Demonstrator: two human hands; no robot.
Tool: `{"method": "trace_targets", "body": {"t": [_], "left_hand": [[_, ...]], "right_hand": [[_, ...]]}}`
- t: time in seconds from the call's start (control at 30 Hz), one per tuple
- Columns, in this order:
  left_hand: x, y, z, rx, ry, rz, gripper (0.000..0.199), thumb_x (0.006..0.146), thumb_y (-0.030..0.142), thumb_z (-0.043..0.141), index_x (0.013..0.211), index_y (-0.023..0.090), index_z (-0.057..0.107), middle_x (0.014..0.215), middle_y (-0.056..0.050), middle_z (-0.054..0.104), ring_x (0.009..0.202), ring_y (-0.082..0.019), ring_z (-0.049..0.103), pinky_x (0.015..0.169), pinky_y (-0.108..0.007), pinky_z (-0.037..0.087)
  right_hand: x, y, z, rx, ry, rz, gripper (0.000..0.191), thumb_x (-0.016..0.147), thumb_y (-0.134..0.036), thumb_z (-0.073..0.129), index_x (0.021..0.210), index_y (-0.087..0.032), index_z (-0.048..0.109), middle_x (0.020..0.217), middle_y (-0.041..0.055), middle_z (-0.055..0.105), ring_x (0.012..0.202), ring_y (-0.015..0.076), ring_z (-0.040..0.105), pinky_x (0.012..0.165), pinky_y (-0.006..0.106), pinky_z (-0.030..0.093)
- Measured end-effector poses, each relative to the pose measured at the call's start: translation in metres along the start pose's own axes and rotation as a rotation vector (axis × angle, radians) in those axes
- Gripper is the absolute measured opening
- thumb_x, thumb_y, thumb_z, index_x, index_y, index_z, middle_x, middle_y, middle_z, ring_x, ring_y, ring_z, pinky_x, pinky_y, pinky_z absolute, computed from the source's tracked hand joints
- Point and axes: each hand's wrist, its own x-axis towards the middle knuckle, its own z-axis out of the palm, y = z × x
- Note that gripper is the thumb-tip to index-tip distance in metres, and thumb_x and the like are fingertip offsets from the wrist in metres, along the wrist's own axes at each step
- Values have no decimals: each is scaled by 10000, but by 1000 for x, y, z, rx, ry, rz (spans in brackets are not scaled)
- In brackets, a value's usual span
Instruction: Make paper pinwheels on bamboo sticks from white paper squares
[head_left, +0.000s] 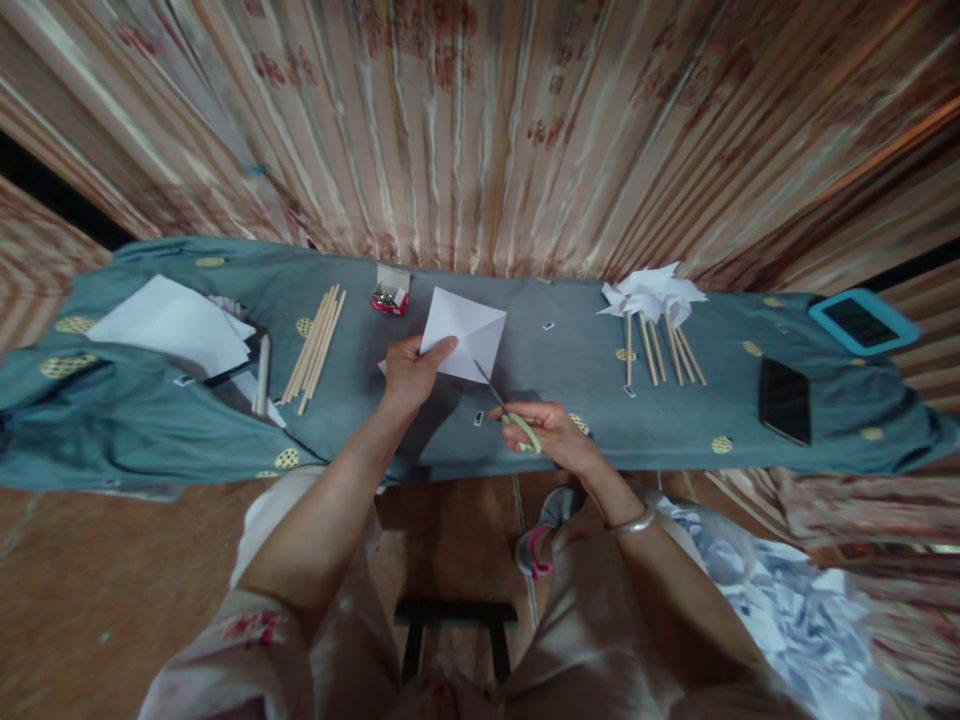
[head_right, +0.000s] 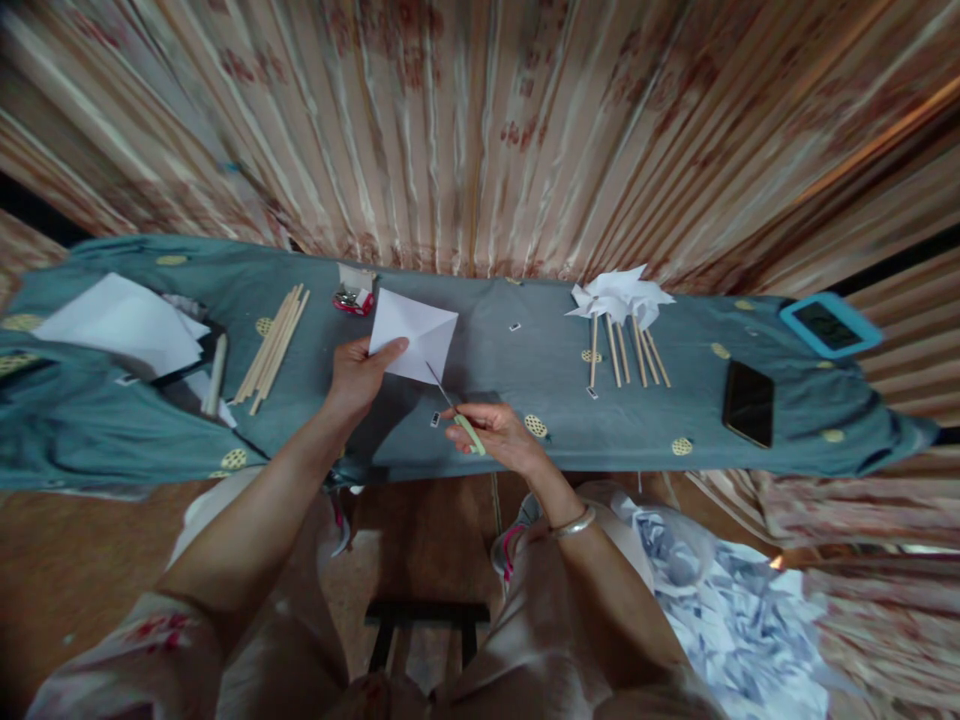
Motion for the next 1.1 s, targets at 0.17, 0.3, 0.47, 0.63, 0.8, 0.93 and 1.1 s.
{"method": "trace_targets", "body": {"t": [0.17,0.3,0.47,0.63,0.8,0.93,1.1], "left_hand": [[-2,-1,3,34,-21,-16,351,549,454,817,624,128,712,557,17,607,518,-110,500,504,-223,390],[-3,-1,4,38,-34,-17,365,546,467,811,623,125,711,558,13,608,520,-112,498,499,-225,388],[-3,-2,3,40,-28,-20,357,547,458,812,634,124,718,565,7,621,520,-114,501,497,-224,384],[-3,-2,4,25,-28,-31,360,538,465,823,623,135,707,578,0,629,532,-128,521,514,-236,398],[-3,-3,5,20,-26,-38,355,545,455,821,650,131,722,592,-5,637,538,-127,522,516,-234,391],[-3,-3,4,18,-37,-21,328,556,434,819,625,132,712,571,4,623,526,-119,509,507,-229,384],[-5,-3,5,-10,-73,-30,327,556,425,827,649,132,716,602,-2,647,544,-126,534,526,-232,403]], "right_hand": [[0,0,-1,-42,7,-4,508,590,-501,853,959,-169,743,653,-31,633,585,66,559,584,208,478],[1,0,-1,-57,14,-9,521,587,-502,853,971,-168,742,646,-32,639,578,68,560,585,213,480],[3,3,-2,-49,35,-13,504,562,-507,863,923,-176,745,616,-46,628,548,59,556,570,208,481],[2,3,-1,-43,34,-30,475,575,-495,860,916,-186,745,650,-32,658,573,72,591,575,215,502],[2,3,-1,-55,38,-27,488,584,-481,860,954,-184,744,645,-33,654,580,74,590,584,213,502],[2,4,-2,-67,32,-18,492,595,-484,853,971,-186,744,653,-28,658,591,79,589,598,221,502],[3,4,-4,-68,19,-13,500,596,-493,851,972,-182,743,660,-25,654,592,82,585,596,224,497]]}}
